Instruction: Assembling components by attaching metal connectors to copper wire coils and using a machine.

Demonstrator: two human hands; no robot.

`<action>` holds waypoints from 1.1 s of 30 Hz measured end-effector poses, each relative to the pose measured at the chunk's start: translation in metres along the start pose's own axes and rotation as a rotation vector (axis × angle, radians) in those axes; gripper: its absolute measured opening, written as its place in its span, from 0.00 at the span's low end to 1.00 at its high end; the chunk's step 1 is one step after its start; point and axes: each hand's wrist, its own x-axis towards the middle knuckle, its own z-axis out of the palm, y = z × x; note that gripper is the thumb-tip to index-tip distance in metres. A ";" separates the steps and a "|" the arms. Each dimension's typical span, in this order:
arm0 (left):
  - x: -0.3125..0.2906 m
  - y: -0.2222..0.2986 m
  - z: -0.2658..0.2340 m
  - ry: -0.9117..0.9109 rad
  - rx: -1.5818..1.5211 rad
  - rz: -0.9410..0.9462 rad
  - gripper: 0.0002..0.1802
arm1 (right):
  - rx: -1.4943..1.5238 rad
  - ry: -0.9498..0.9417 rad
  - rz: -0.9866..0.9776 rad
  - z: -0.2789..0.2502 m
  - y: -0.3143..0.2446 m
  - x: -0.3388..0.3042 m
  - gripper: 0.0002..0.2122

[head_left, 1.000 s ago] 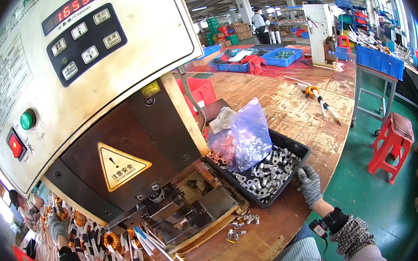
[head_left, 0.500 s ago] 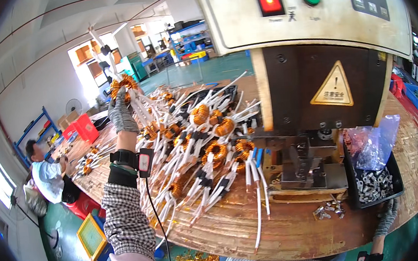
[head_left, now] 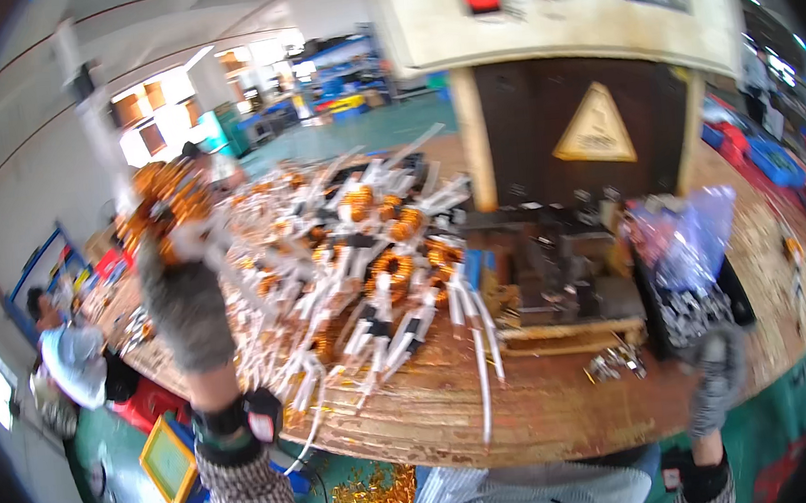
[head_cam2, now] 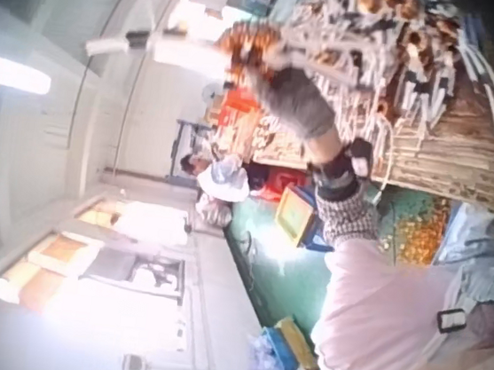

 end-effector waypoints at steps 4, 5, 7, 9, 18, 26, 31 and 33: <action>-0.068 0.029 0.017 -0.133 0.111 -0.001 0.23 | 0.225 -0.841 -0.444 0.124 -0.141 0.020 0.30; -0.074 0.003 0.040 -0.191 0.010 -0.081 0.23 | 0.349 -0.791 -0.470 0.140 -0.151 0.010 0.32; -0.090 -0.032 0.084 -0.290 -0.167 -0.205 0.23 | 0.354 -0.938 -0.396 0.153 -0.171 -0.001 0.35; -0.111 -0.054 0.116 -0.364 -0.311 -0.304 0.23 | 0.411 -1.131 -0.188 0.151 -0.184 0.001 0.29; -0.173 -0.077 0.180 -0.506 -0.675 -0.525 0.25 | 1.345 -1.171 0.489 0.129 -0.147 0.022 0.11; -0.220 -0.081 0.238 -0.587 -0.977 -0.668 0.26 | 1.581 -1.381 0.696 0.133 -0.093 0.010 0.10; -0.254 -0.073 0.278 -0.656 -1.168 -0.746 0.27 | 1.134 -1.314 0.901 0.227 0.031 -0.079 0.11; -0.259 -0.071 0.280 -0.666 -1.204 -0.766 0.28 | 1.103 -1.409 0.985 0.233 0.042 -0.081 0.12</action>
